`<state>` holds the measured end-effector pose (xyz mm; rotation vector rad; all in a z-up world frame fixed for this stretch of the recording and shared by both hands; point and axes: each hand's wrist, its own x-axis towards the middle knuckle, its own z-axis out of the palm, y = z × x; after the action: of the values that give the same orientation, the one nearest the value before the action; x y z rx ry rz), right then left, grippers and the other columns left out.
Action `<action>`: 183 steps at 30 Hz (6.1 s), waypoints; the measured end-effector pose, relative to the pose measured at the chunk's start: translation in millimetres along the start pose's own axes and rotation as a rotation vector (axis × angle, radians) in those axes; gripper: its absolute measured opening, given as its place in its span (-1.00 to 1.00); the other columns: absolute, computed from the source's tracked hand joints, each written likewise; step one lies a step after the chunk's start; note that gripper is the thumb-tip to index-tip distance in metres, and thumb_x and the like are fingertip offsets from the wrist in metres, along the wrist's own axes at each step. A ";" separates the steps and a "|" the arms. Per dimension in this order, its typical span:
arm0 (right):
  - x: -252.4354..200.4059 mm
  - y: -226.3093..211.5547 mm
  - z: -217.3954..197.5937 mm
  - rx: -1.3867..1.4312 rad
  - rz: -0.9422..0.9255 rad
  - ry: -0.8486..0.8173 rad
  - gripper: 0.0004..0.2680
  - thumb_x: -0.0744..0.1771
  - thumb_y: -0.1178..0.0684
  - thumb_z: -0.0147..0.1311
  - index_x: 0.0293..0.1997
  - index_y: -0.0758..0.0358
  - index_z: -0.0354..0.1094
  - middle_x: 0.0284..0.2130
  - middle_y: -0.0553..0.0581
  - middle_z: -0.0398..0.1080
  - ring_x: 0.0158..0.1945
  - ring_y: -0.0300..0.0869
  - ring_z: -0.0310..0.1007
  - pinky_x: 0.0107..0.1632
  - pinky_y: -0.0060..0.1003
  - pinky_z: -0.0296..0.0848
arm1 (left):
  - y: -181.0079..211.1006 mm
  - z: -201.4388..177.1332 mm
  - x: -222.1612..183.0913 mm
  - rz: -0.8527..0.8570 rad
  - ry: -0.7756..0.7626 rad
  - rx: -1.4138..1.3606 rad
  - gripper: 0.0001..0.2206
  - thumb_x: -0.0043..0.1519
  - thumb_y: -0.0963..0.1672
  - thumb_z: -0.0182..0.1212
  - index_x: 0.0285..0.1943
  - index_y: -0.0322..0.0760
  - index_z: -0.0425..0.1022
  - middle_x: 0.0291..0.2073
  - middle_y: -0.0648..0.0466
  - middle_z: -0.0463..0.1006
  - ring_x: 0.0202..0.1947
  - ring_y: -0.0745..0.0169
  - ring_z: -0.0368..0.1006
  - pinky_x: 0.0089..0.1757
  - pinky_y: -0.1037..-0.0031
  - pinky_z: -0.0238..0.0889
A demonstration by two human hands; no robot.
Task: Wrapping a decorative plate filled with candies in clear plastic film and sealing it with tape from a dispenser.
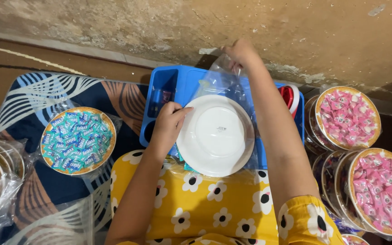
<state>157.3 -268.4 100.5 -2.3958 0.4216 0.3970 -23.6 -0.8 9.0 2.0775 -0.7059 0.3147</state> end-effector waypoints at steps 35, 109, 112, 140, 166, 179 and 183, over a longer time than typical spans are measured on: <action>-57.2 46.3 43.7 0.096 -0.715 0.166 -0.89 0.34 0.12 0.05 -0.20 0.13 0.55 -0.35 0.13 0.56 -0.25 -0.07 0.53 -0.14 -0.17 0.48 | 7.1 -1.6 8.1 0.008 -0.076 0.142 -0.86 0.36 -0.16 0.11 -0.06 -0.29 0.59 -0.25 0.06 0.42 -0.16 0.09 0.41 -0.17 0.37 0.35; -128.5 157.9 81.3 0.048 -0.493 0.421 -0.80 0.30 0.19 0.15 -0.01 0.03 0.39 -0.39 0.08 0.29 -0.25 0.08 0.49 -0.18 -0.01 0.49 | -22.6 139.4 159.4 -0.764 -0.037 -0.738 -0.74 0.33 -0.18 -0.06 0.11 -0.54 0.32 -0.10 -0.51 0.56 -0.15 -0.31 0.62 -0.18 0.11 0.61; -126.7 156.1 79.9 0.103 -0.513 0.441 -0.79 0.28 0.20 0.18 -0.02 0.05 0.41 -0.33 0.13 0.30 -0.23 0.14 0.49 -0.19 0.01 0.49 | -25.0 134.1 157.5 -0.786 -0.089 -0.810 -0.65 0.36 -0.16 -0.07 0.28 -0.53 0.20 -0.07 -0.47 0.58 -0.11 -0.23 0.64 -0.12 0.14 0.60; -107.5 147.8 75.9 0.134 -0.723 0.217 -0.64 0.29 0.41 -0.11 0.17 0.30 0.48 -0.40 0.14 0.19 -0.29 0.01 0.35 -0.17 -0.15 0.43 | -57.9 96.6 111.3 -0.101 -0.354 0.123 -0.73 0.39 -0.11 -0.01 0.06 -0.26 0.61 -0.22 -0.17 0.59 -0.08 -0.22 0.55 -0.06 0.12 0.42; -116.7 165.9 84.2 0.051 -0.715 0.251 -0.78 0.37 0.09 -0.01 0.05 0.17 0.55 -0.34 0.16 0.36 -0.19 0.03 0.43 -0.09 -0.13 0.44 | -137.9 125.1 234.7 -0.630 -0.147 -0.162 -0.71 0.06 -0.04 0.54 -0.13 -0.21 0.64 -0.54 0.12 0.65 -0.49 0.35 0.65 -0.36 0.57 0.48; -95.6 135.3 69.2 0.032 -0.720 0.287 -0.88 0.30 0.18 0.12 -0.16 0.29 0.57 -0.39 0.19 0.36 -0.24 0.07 0.45 -0.17 -0.12 0.45 | -116.6 92.7 196.5 -0.349 -0.189 0.173 -0.61 0.15 -0.11 0.45 0.17 -0.13 0.55 0.02 -0.10 0.61 0.11 -0.14 0.51 0.06 0.10 0.41; -35.7 111.8 75.0 -0.001 -0.748 0.340 -0.85 0.29 0.20 0.16 -0.09 0.13 0.54 -0.40 0.23 0.37 -0.22 0.18 0.48 -0.11 -0.04 0.47 | -111.2 91.7 197.5 -0.355 -0.215 0.188 -0.59 0.13 -0.10 0.47 0.18 -0.12 0.54 0.05 -0.15 0.60 0.13 -0.16 0.50 0.08 0.13 0.40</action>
<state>67.9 -293.4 -3.4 -2.4152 -0.3408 -0.3473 197.5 -99.2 -26.0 2.3909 -0.4301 -0.0460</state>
